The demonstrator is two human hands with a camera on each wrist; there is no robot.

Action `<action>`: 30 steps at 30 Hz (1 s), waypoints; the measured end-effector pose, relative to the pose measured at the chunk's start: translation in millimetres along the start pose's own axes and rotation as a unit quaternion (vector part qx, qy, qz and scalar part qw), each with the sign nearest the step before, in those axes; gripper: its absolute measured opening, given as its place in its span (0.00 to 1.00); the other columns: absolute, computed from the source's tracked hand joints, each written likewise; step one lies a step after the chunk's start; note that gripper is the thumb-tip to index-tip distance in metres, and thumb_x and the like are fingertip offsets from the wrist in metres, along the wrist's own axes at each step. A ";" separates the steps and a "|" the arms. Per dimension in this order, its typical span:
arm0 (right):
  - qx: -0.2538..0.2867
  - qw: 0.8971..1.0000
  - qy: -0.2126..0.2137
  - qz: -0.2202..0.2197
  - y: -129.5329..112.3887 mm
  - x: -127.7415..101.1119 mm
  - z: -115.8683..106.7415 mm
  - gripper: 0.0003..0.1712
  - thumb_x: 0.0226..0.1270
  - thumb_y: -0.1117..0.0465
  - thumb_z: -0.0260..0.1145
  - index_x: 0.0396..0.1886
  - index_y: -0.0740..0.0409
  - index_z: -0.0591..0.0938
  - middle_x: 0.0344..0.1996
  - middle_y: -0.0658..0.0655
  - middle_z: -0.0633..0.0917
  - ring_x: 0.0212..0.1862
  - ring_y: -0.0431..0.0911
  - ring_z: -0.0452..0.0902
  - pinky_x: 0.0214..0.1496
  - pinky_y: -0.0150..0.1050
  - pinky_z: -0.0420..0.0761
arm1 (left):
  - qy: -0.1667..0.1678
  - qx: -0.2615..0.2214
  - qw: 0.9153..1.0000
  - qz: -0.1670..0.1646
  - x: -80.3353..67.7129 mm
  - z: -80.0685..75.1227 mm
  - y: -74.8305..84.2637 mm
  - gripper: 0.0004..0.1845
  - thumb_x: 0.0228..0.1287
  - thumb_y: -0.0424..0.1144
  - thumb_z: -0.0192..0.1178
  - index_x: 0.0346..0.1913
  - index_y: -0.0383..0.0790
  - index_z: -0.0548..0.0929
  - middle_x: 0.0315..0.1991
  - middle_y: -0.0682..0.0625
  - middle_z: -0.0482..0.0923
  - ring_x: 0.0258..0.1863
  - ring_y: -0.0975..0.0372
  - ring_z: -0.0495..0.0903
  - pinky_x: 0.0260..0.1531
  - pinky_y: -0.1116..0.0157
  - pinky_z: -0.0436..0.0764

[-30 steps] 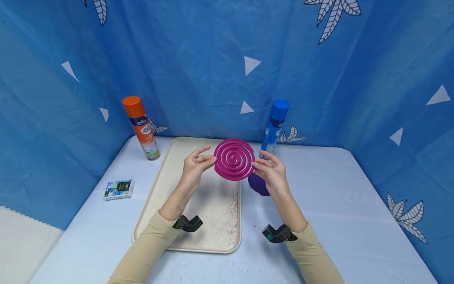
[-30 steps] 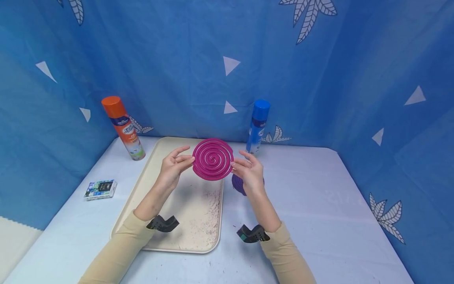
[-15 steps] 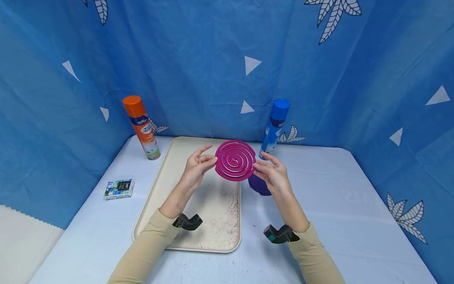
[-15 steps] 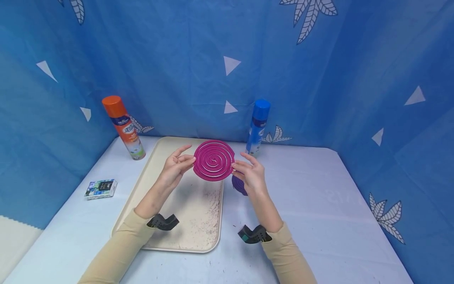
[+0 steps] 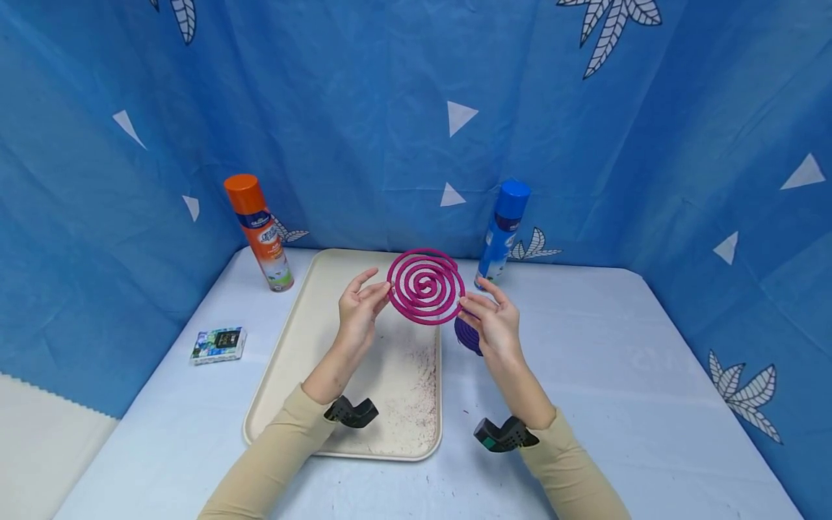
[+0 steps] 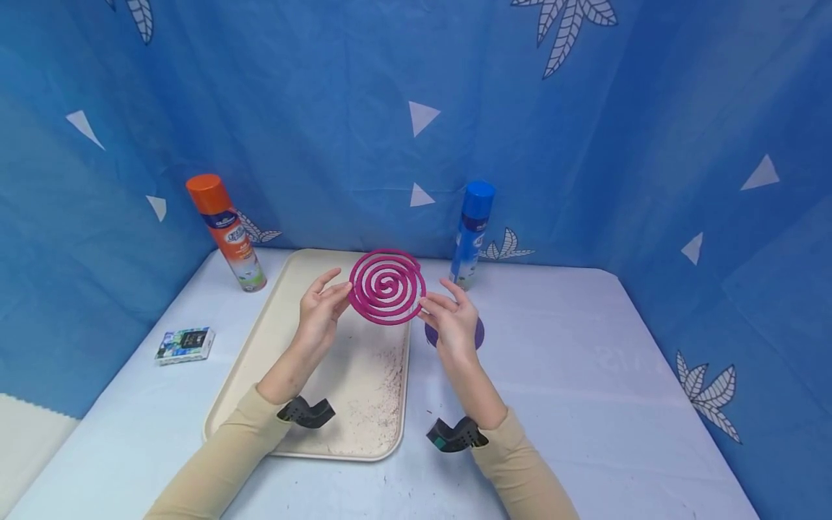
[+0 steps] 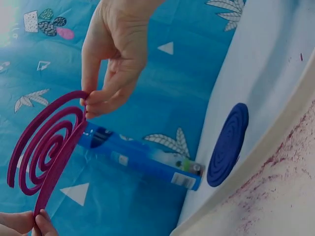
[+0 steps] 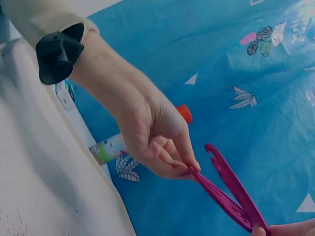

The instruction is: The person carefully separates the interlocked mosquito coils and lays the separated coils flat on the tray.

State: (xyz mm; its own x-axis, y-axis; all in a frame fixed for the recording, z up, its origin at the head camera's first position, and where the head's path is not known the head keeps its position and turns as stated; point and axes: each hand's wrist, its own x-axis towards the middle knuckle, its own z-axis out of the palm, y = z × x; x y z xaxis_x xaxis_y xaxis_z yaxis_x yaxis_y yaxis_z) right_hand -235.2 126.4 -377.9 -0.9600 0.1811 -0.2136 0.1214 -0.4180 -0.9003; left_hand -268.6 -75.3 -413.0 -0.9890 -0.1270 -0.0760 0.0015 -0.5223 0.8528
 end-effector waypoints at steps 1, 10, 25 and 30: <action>-0.003 1.000 0.002 -0.004 -0.4 0.4 0.1 0.30 0.62 0.77 0.60 0.65 0.59 0.69 0.23 0.44 0.86 0.31 0.36 0.85 0.36 0.29 0.86 | 0.002 0.004 1.000 0.001 0.7 -0.8 0.8 0.21 0.64 0.25 0.57 0.60 0.36 0.71 0.25 0.59 0.84 0.31 0.71 0.84 0.41 0.76 0.83; -0.026 0.999 0.013 -0.014 0.4 9.6 -4.4 0.30 0.63 0.75 0.61 0.66 0.61 0.69 0.24 0.42 0.86 0.32 0.35 0.85 0.37 0.29 0.86 | 0.056 0.036 0.998 -0.009 17.3 -15.9 4.1 0.22 0.64 0.28 0.58 0.61 0.38 0.71 0.26 0.59 0.83 0.32 0.71 0.83 0.41 0.76 0.83; -0.035 0.999 0.031 -0.009 10.1 23.1 -7.9 0.30 0.62 0.75 0.62 0.65 0.60 0.71 0.22 0.42 0.86 0.30 0.35 0.85 0.36 0.29 0.86 | 0.204 0.040 0.977 0.052 67.4 -86.4 -7.2 0.25 0.61 0.24 0.59 0.62 0.29 0.70 0.19 0.61 0.80 0.23 0.71 0.78 0.29 0.78 0.80; -0.035 0.999 0.030 -0.003 15.4 27.0 -7.7 0.30 0.61 0.75 0.62 0.64 0.60 0.71 0.23 0.43 0.86 0.30 0.35 0.85 0.36 0.29 0.86 | 0.225 0.054 0.971 0.066 70.7 -98.1 -12.7 0.25 0.60 0.23 0.59 0.61 0.27 0.71 0.18 0.62 0.79 0.22 0.72 0.78 0.29 0.77 0.79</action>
State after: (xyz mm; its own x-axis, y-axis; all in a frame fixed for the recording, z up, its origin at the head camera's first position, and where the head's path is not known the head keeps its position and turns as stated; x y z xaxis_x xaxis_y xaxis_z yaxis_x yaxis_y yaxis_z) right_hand -257.3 131.7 -400.4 -0.9442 0.2377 -0.2279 0.1343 -0.3537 -0.9256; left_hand -324.1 -160.4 -479.9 -0.8167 -0.5543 -0.1605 0.0838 -0.3891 0.9174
